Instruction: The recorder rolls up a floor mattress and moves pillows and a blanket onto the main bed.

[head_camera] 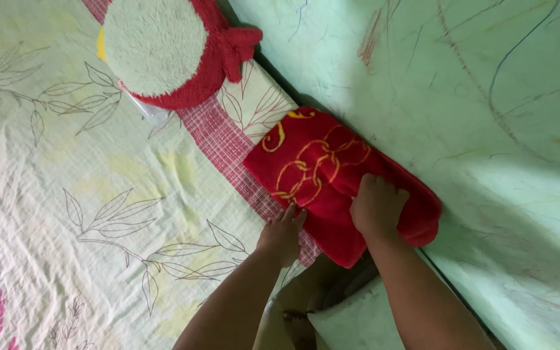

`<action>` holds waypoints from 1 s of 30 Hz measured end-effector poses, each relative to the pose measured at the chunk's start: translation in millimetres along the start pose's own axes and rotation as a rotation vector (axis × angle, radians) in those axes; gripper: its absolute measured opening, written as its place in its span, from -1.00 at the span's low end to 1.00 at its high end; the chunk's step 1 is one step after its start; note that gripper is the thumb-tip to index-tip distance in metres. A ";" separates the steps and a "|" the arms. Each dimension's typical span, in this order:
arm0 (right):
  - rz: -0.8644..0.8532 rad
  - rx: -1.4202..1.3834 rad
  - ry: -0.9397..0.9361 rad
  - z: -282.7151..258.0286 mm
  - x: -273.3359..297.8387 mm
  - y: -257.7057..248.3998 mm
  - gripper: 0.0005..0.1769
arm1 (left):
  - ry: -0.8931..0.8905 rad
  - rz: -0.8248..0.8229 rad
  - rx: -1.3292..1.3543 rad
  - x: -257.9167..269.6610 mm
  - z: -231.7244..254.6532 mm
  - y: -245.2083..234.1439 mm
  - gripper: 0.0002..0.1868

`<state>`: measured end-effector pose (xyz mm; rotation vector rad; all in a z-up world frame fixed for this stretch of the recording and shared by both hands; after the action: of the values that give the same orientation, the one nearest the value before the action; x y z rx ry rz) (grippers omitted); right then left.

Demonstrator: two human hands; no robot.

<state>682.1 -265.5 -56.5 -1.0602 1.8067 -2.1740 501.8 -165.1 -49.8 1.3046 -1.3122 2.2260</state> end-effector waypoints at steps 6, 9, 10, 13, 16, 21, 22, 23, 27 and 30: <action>-0.053 -0.155 -0.017 -7.8 19.1 -25.5 -0.59 | -0.028 0.100 0.390 17.3 -14.8 7.5 -0.07; -0.041 -0.334 -0.037 -20.8 31.2 -49.4 -0.51 | 0.008 0.145 0.502 48.4 -16.3 -4.0 0.06; -0.042 -0.458 -0.042 -25.9 36.2 -63.1 -0.48 | 0.028 0.135 0.547 68.4 -10.9 -17.5 0.17; -0.036 -0.702 -0.068 -46.2 52.7 -112.3 -0.41 | 0.060 0.159 0.625 127.9 10.7 -62.6 0.38; -0.013 -0.979 -0.129 -70.4 58.0 -150.0 -0.38 | 0.103 0.366 0.740 170.8 19.7 -96.0 0.41; -0.113 -1.408 -0.212 -104.3 98.2 -254.6 -0.49 | 0.077 0.883 0.897 228.2 -8.6 -130.7 -0.31; -0.211 -1.519 -0.213 -111.9 107.1 -269.2 -0.55 | 0.100 0.954 0.890 249.5 -12.9 -143.8 -0.42; -0.315 -1.626 -0.213 -120.6 116.8 -283.7 -0.61 | 0.124 1.025 0.881 271.5 -17.9 -156.1 -0.50; -0.410 -1.753 -0.325 -152.9 160.0 -342.8 -0.70 | 0.133 1.121 0.908 353.7 -34.4 -182.2 -0.54; -0.430 -1.737 -0.362 -181.1 201.2 -374.3 -0.73 | 0.013 1.155 0.936 415.8 -44.1 -192.0 -0.67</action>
<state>551.1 -115.4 360.2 -1.8505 3.1756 0.2049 353.1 -110.7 382.2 0.6790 -1.1616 3.9629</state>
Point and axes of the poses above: each hand's wrist, its own x-axis away from the middle knuckle, its own y-axis out of the palm, z = x × y, the point moved 4 cm from there along -x, towards the middle knuckle
